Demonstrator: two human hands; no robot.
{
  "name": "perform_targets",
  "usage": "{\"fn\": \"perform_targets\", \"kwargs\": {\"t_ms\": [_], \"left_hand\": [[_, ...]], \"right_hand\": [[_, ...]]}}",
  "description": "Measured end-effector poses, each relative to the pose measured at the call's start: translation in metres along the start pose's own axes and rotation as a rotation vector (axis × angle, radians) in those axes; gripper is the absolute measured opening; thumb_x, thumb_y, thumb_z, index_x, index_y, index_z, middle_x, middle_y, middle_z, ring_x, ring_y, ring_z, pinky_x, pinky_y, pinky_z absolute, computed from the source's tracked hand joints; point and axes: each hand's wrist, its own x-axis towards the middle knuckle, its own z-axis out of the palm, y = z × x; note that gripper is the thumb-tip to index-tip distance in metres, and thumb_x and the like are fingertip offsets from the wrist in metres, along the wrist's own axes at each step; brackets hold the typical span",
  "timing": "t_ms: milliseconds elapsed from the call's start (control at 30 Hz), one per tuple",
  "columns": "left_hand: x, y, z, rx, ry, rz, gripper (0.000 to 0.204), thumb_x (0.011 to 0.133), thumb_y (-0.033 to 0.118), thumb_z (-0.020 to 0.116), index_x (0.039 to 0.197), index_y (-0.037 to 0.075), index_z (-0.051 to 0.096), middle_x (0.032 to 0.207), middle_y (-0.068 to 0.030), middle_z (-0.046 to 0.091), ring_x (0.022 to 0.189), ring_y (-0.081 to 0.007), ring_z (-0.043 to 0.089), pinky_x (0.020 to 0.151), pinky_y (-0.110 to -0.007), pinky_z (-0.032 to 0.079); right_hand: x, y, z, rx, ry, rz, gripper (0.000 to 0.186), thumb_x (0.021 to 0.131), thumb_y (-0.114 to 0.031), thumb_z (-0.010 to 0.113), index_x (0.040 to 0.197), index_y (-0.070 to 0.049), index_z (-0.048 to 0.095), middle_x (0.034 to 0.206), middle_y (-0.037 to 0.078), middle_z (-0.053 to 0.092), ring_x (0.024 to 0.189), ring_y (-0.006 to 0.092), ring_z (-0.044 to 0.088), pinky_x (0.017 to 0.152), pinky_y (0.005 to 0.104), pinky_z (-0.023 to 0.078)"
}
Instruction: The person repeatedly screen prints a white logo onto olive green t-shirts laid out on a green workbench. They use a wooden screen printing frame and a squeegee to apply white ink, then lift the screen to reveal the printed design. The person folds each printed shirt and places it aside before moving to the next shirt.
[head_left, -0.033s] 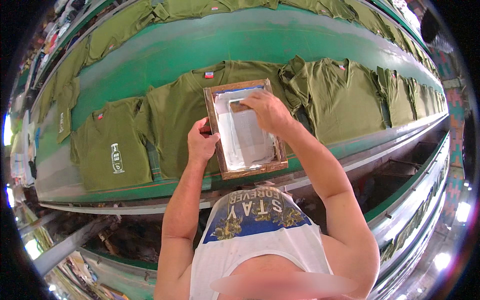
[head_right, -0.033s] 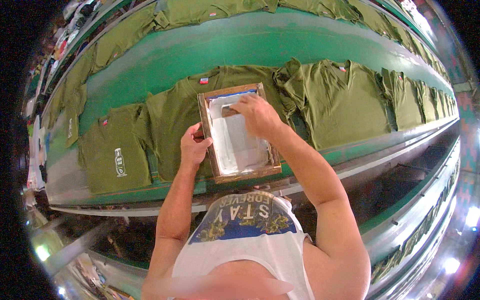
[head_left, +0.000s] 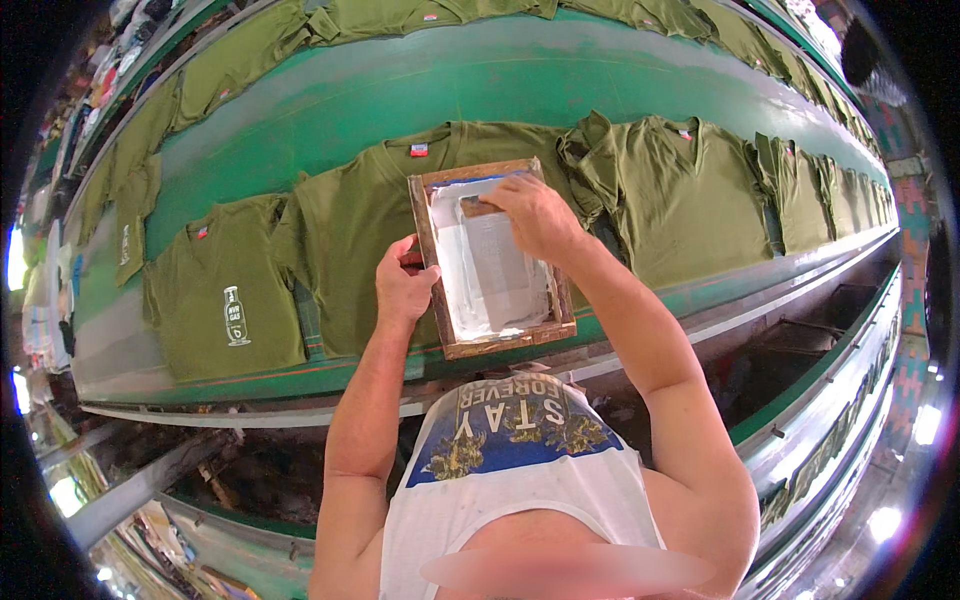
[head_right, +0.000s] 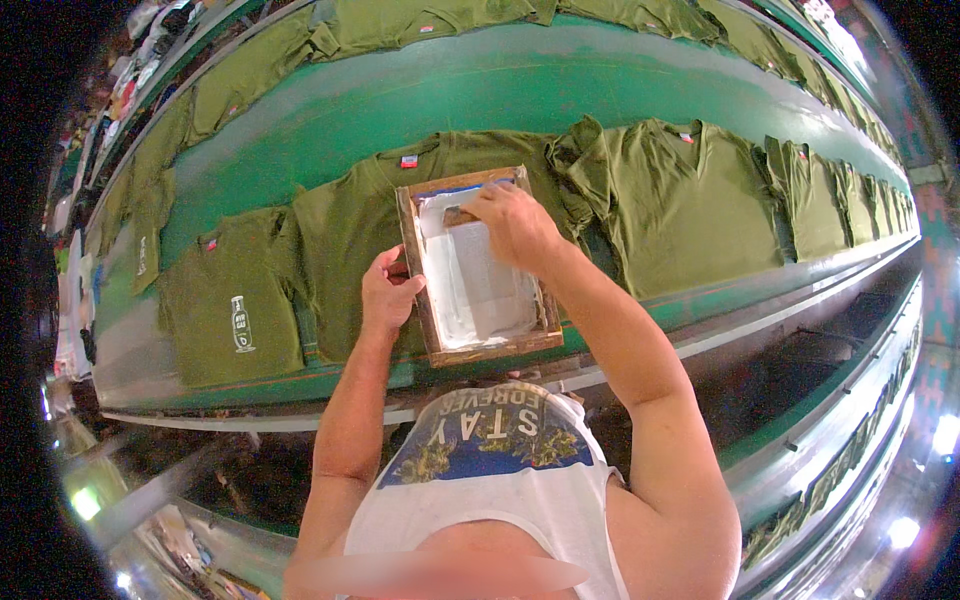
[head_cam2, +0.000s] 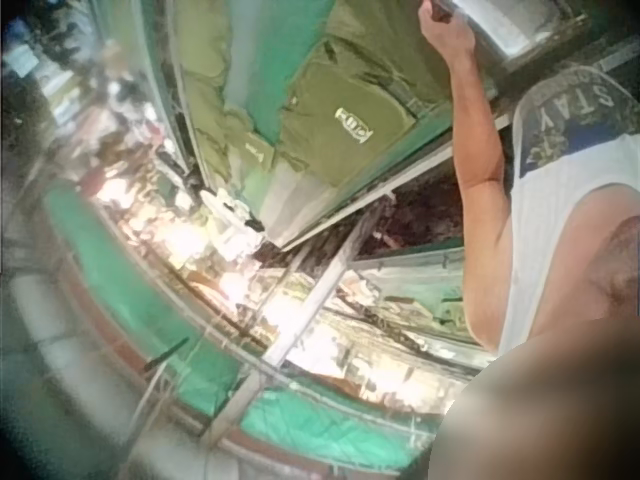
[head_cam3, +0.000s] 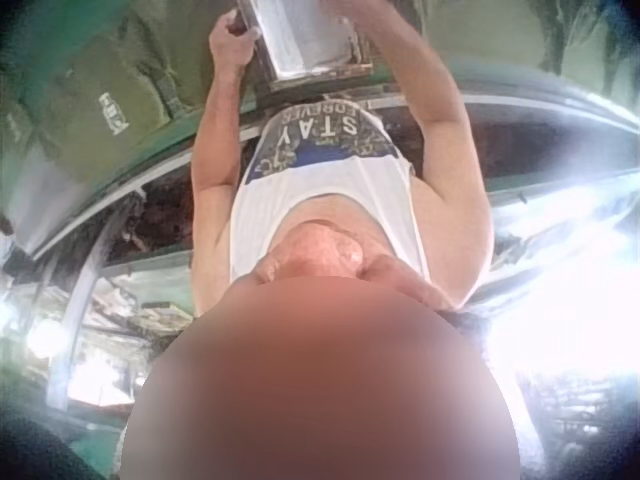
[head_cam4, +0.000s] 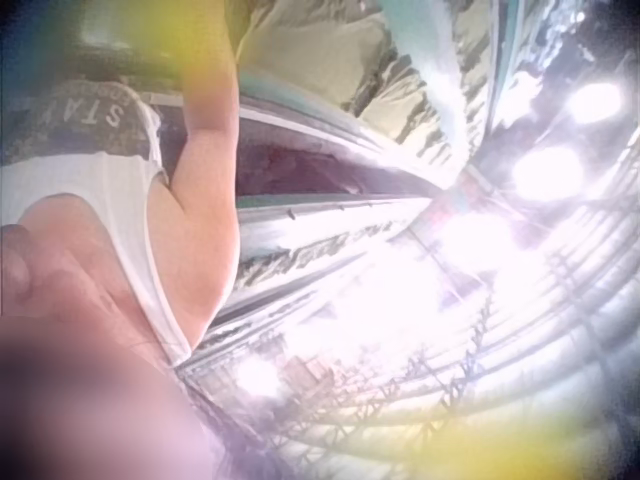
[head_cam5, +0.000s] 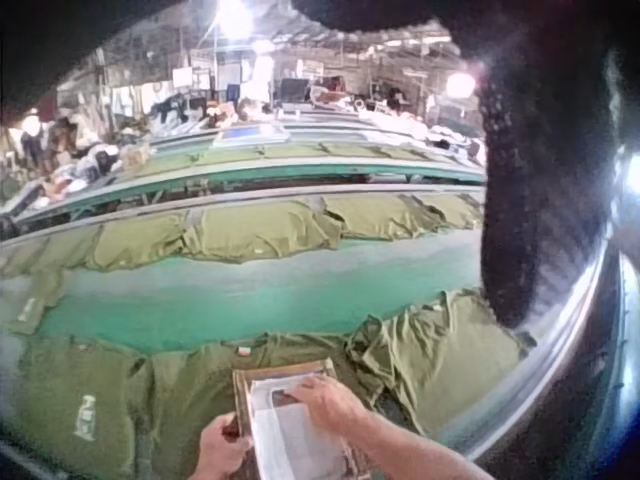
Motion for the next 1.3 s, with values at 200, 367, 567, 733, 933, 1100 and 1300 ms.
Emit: {"fn": "perform_targets", "kwargs": {"t_ms": [200, 367, 567, 733, 933, 1100, 1300], "left_hand": [[-0.004, 0.005, 0.0, 0.107, 0.073, -0.034, 0.069, 0.086, 0.003, 0.091, 0.151, 0.002, 0.068, 0.113, -0.0126, 0.078, 0.09, -0.0171, 0.074, 0.081, -0.035, 0.063], [-0.009, 0.015, -0.001, 0.103, 0.072, -0.074, 0.071, 0.086, 0.004, 0.091, 0.152, 0.002, 0.067, 0.115, -0.0125, 0.076, 0.092, -0.0182, 0.074, 0.074, -0.034, 0.063], [-0.014, 0.023, 0.002, 0.093, 0.103, -0.089, 0.071, 0.087, 0.005, 0.09, 0.153, 0.002, 0.066, 0.115, -0.0109, 0.075, 0.091, -0.0181, 0.074, 0.068, -0.034, 0.062], [-0.012, 0.02, 0.001, 0.076, 0.096, -0.09, 0.07, 0.088, 0.006, 0.089, 0.154, 0.002, 0.066, 0.115, -0.0097, 0.075, 0.091, -0.0179, 0.074, 0.068, -0.034, 0.062], [-0.011, 0.015, 0.005, 0.098, 0.136, -0.081, 0.068, 0.09, 0.006, 0.088, 0.154, 0.002, 0.065, 0.109, -0.0087, 0.075, 0.088, -0.0175, 0.073, 0.067, -0.036, 0.062], [-0.008, 0.014, 0.005, 0.148, 0.071, -0.018, 0.064, 0.092, 0.006, 0.086, 0.153, 0.0, 0.065, 0.108, -0.0077, 0.076, 0.087, -0.0164, 0.073, 0.064, -0.035, 0.06], [-0.007, 0.01, -0.001, 0.047, -0.004, -0.004, 0.064, 0.094, 0.005, 0.083, 0.155, -0.001, 0.063, 0.106, -0.0085, 0.075, 0.089, -0.0172, 0.073, 0.065, -0.036, 0.062]], "right_hand": [[-0.013, -0.005, 0.007, -0.007, -0.065, 0.004, 0.041, 0.088, 0.004, 0.066, 0.125, -0.008, 0.08, 0.12, 0.014, 0.077, 0.119, 0.0392, 0.071, 0.106, 0.0501, 0.058], [-0.061, -0.036, 0.002, 0.004, -0.134, -0.043, 0.041, 0.085, -0.001, 0.072, 0.125, -0.01, 0.08, 0.117, 0.012, 0.077, 0.112, 0.0359, 0.074, 0.103, 0.0493, 0.059], [-0.12, -0.071, -0.001, 0.025, -0.181, -0.075, 0.043, 0.084, -0.007, 0.076, 0.127, -0.008, 0.079, 0.118, 0.012, 0.076, 0.113, 0.0353, 0.073, 0.103, 0.048, 0.058], [-0.15, -0.088, -0.004, 0.068, -0.199, -0.062, 0.046, 0.084, -0.009, 0.077, 0.13, -0.009, 0.078, 0.12, 0.011, 0.075, 0.117, 0.0343, 0.071, 0.104, 0.0478, 0.057], [-0.161, -0.095, 0.001, 0.15, -0.05, -0.15, 0.047, 0.08, -0.024, 0.089, 0.123, -0.012, 0.076, 0.118, 0.008, 0.073, 0.118, 0.0322, 0.07, 0.103, 0.0481, 0.056], [-0.17, -0.124, 0.0, 0.276, 0.258, -0.279, 0.031, 0.078, -0.014, 0.082, 0.109, -0.009, 0.077, 0.113, 0.006, 0.073, 0.112, 0.0307, 0.072, 0.098, 0.0466, 0.057], [-0.159, -0.166, 0.001, 0.332, 0.383, -0.306, 0.025, 0.078, -0.002, 0.088, 0.1, -0.009, 0.078, 0.106, 0.007, 0.077, 0.099, 0.0307, 0.077, 0.082, 0.0452, 0.062]]}}
